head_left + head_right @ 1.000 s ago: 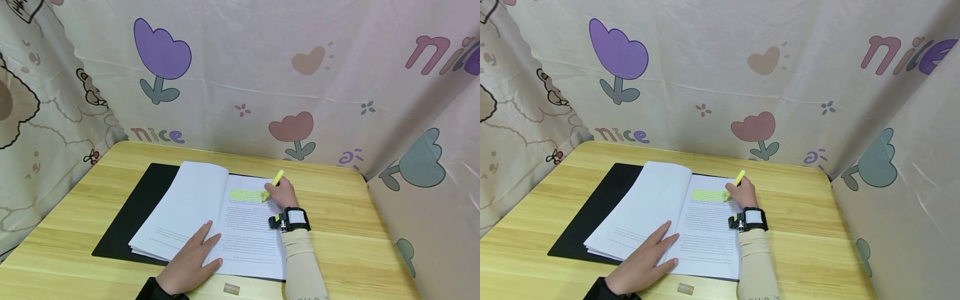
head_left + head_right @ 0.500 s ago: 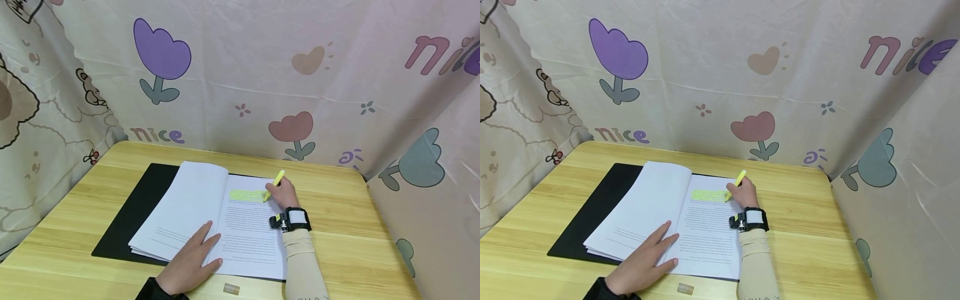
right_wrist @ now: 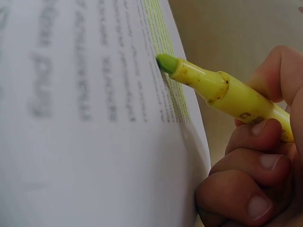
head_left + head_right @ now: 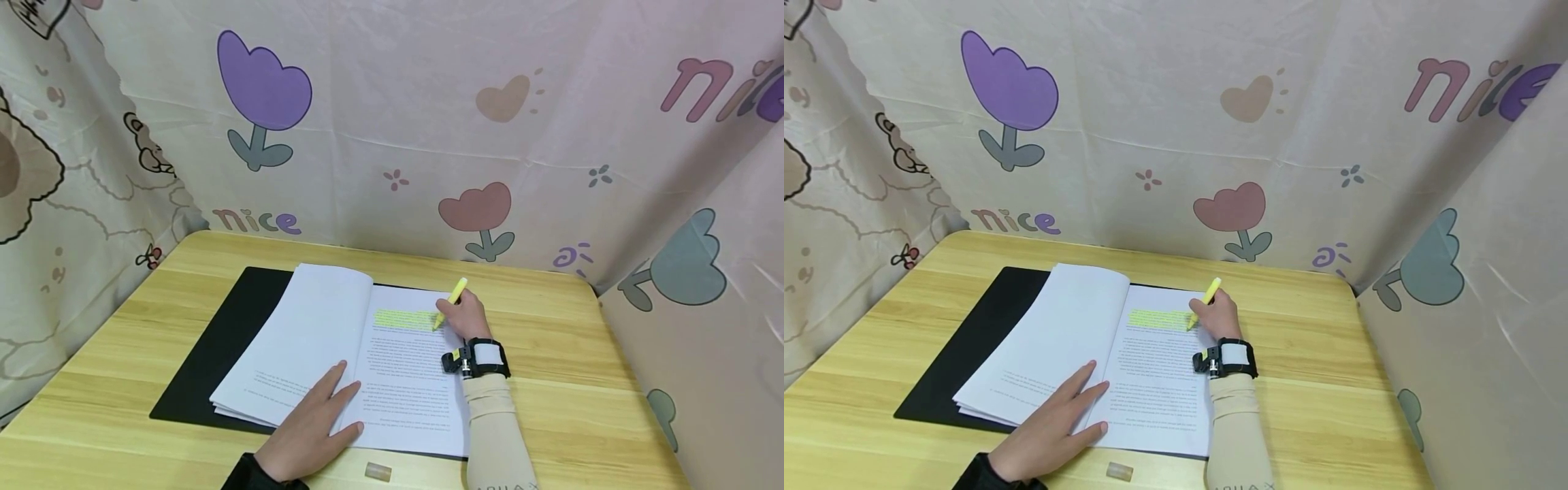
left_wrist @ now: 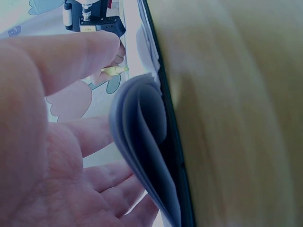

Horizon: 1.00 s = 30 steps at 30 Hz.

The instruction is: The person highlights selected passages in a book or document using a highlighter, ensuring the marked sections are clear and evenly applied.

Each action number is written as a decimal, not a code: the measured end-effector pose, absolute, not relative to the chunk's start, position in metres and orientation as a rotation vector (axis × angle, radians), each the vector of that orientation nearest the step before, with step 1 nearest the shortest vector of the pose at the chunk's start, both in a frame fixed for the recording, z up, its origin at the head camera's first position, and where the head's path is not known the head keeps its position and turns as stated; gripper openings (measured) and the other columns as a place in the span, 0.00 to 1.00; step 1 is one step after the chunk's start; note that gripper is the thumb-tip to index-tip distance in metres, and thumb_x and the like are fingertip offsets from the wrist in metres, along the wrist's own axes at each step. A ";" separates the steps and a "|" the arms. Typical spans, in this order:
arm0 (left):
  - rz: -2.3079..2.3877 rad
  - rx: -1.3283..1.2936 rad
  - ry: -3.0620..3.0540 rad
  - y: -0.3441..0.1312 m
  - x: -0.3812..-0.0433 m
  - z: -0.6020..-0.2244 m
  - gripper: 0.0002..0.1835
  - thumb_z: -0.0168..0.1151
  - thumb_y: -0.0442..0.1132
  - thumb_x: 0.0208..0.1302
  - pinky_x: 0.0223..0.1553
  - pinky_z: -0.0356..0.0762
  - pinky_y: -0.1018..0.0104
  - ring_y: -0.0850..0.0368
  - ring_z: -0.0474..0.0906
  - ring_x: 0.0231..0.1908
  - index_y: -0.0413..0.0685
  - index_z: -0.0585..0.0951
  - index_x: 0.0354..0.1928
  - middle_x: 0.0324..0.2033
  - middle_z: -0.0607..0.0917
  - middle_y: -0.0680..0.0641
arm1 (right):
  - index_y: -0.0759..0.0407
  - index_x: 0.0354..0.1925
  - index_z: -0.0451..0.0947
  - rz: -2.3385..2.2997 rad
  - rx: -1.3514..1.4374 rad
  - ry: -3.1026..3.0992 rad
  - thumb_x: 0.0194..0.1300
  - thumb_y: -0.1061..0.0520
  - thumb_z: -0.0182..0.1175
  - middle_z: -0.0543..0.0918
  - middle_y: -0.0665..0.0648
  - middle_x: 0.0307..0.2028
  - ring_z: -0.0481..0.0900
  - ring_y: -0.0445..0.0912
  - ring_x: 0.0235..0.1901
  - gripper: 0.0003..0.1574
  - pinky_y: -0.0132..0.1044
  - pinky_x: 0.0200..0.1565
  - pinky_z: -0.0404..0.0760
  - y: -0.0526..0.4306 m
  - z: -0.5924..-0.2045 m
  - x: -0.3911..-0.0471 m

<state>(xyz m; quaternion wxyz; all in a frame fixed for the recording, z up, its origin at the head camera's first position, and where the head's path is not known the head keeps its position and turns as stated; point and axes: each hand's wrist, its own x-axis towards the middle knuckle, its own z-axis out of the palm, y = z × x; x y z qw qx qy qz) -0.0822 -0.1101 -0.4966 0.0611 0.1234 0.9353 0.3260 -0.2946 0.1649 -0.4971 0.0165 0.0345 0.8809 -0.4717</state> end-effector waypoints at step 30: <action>0.962 0.346 2.823 -0.110 -0.082 -0.497 0.37 0.70 0.54 0.66 0.72 0.59 0.34 0.38 0.55 0.78 0.43 0.75 0.71 0.80 0.57 0.41 | 0.59 0.35 0.77 -1.806 0.030 2.391 0.68 0.51 0.65 0.71 0.50 0.22 0.66 0.42 0.18 0.13 0.32 0.20 0.66 0.142 -0.503 -0.291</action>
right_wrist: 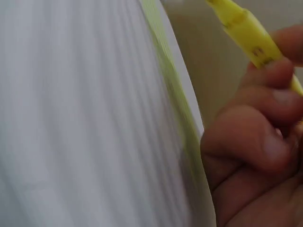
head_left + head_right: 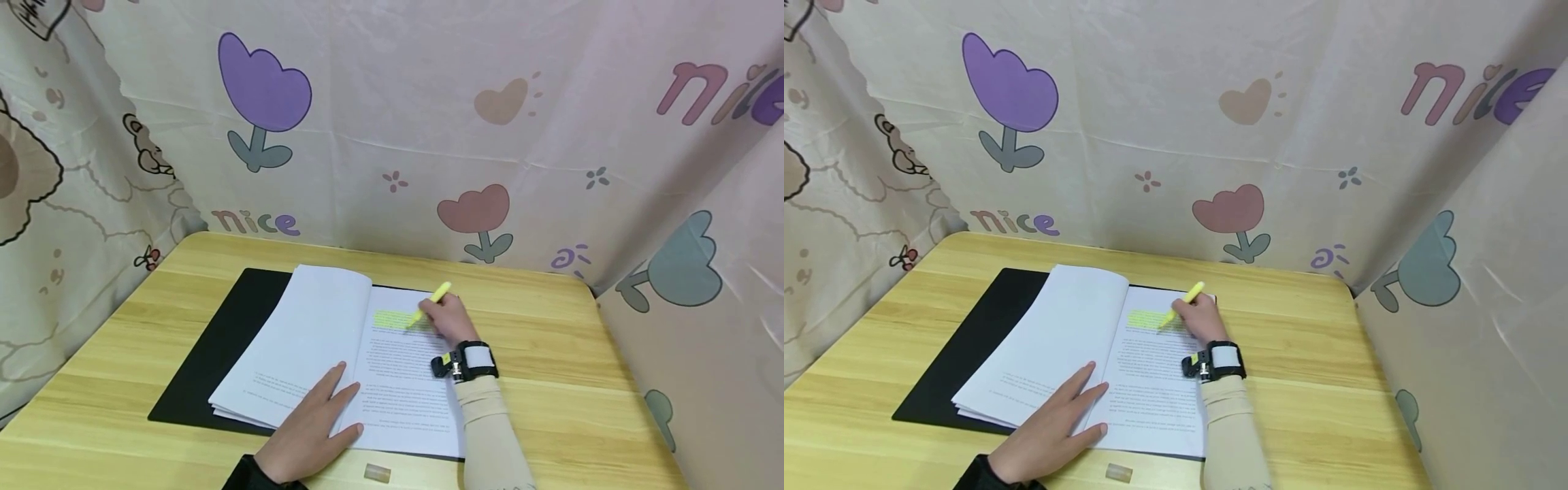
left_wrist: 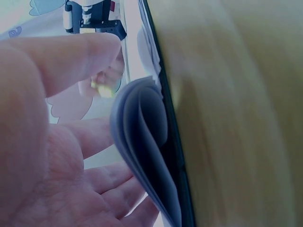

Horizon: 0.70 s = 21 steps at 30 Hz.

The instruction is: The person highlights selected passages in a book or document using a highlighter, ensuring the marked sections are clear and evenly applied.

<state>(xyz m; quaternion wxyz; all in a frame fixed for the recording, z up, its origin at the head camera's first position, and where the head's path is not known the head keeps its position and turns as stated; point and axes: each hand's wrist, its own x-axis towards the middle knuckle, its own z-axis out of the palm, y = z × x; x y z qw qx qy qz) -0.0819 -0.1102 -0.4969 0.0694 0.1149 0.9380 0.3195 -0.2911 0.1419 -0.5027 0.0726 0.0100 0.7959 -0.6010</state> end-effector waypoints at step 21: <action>0.931 0.360 2.836 -0.110 -0.083 -0.496 0.37 0.70 0.54 0.66 0.71 0.61 0.33 0.38 0.57 0.76 0.42 0.75 0.71 0.79 0.58 0.39 | 0.61 0.32 0.85 -1.816 -0.249 2.260 0.67 0.51 0.71 0.84 0.55 0.23 0.72 0.41 0.18 0.14 0.30 0.19 0.66 0.107 -0.512 -0.285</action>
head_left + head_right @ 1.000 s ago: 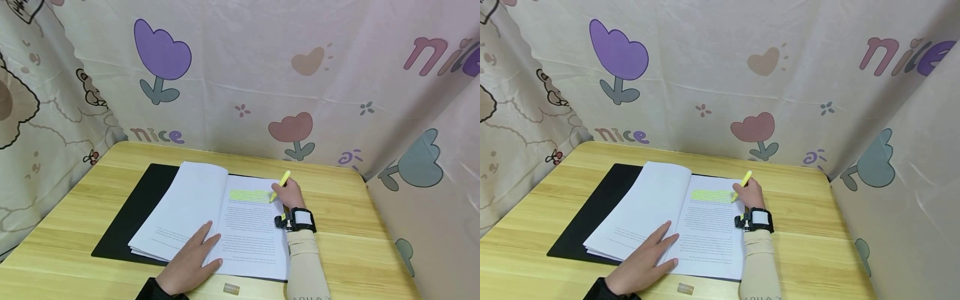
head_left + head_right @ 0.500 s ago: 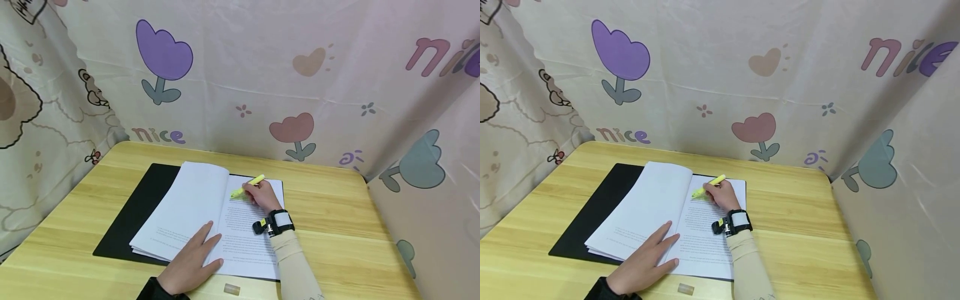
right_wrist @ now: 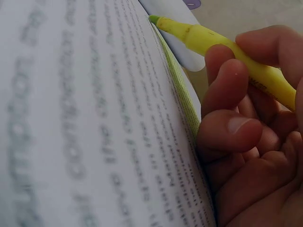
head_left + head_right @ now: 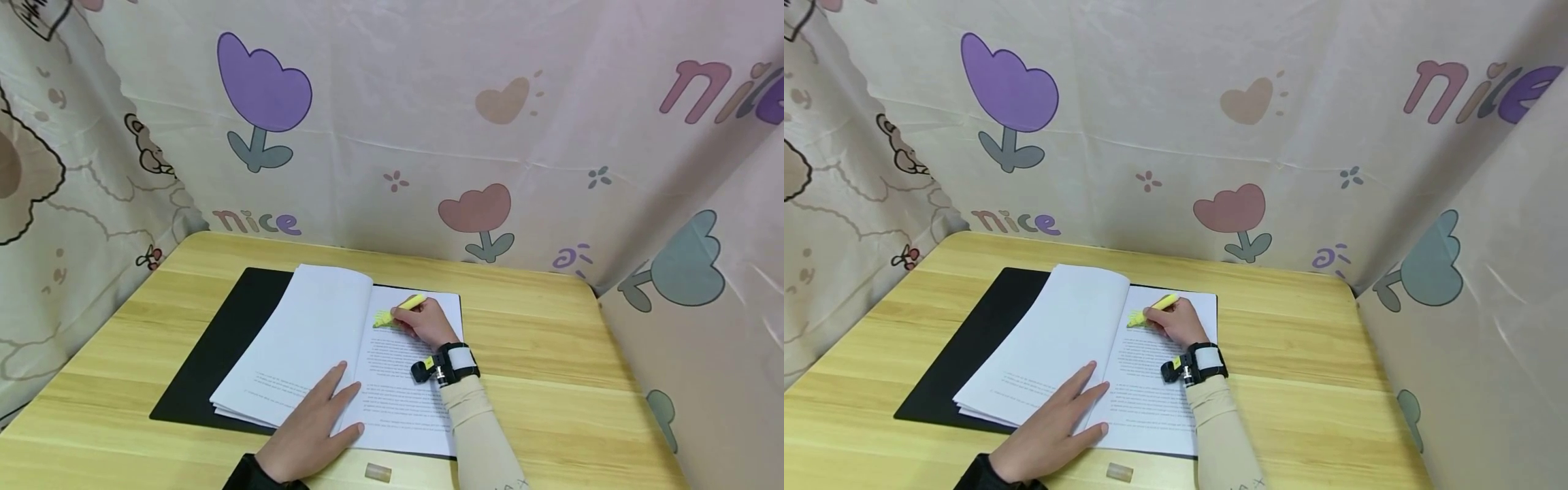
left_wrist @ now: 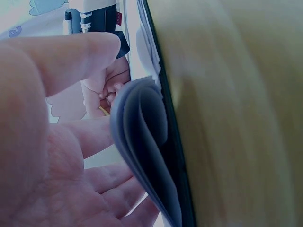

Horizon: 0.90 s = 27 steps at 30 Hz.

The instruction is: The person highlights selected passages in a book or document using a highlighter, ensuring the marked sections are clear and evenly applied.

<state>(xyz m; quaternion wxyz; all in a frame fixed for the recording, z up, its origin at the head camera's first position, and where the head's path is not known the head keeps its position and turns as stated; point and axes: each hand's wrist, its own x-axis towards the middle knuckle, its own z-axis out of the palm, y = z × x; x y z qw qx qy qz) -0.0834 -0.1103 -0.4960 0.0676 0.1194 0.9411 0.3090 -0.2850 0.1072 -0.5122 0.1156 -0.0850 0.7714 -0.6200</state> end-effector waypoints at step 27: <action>0.928 0.369 2.844 -0.111 -0.083 -0.498 0.36 0.70 0.53 0.67 0.72 0.61 0.34 0.37 0.56 0.77 0.42 0.75 0.71 0.80 0.58 0.40 | 0.57 0.32 0.83 -1.614 -0.274 2.466 0.67 0.47 0.70 0.85 0.53 0.28 0.78 0.46 0.28 0.15 0.35 0.31 0.73 0.105 -0.505 -0.285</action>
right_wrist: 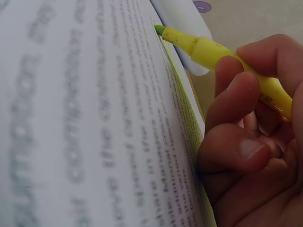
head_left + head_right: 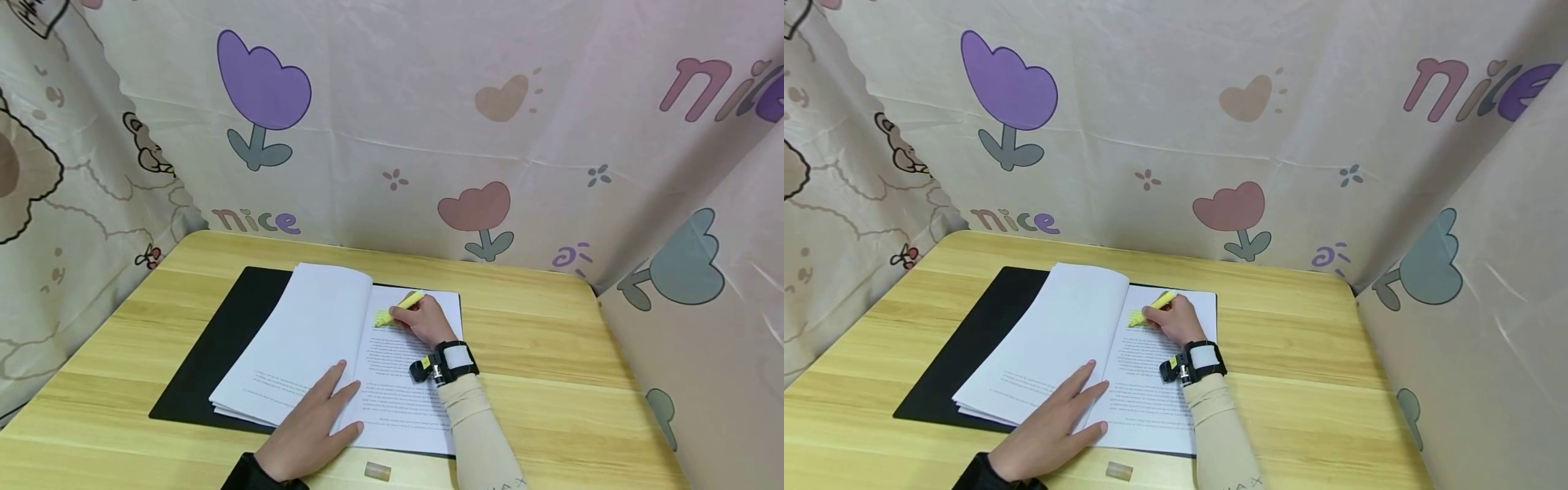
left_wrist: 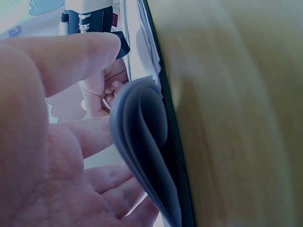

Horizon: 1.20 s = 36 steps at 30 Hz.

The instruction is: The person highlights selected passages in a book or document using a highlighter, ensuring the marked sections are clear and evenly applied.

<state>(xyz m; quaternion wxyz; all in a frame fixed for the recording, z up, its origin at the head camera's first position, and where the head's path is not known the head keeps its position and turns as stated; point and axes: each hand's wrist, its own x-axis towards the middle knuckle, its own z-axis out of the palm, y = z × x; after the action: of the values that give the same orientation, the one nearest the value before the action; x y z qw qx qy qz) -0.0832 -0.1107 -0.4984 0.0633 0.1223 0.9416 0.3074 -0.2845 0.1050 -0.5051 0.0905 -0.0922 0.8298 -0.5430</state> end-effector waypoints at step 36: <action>0.960 0.354 2.816 -0.111 -0.082 -0.496 0.36 0.70 0.53 0.67 0.72 0.60 0.35 0.38 0.56 0.77 0.42 0.75 0.71 0.80 0.57 0.40 | 0.57 0.30 0.80 -1.555 -0.228 2.560 0.65 0.51 0.69 0.82 0.53 0.23 0.76 0.45 0.24 0.12 0.34 0.29 0.73 0.114 -0.502 -0.287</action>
<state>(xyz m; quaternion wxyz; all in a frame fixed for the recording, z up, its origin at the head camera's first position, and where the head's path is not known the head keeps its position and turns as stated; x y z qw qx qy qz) -0.0820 -0.1113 -0.4957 0.0729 0.1180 0.9373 0.3196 -0.2870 0.1142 -0.5023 0.0685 -0.0758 0.8502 -0.5165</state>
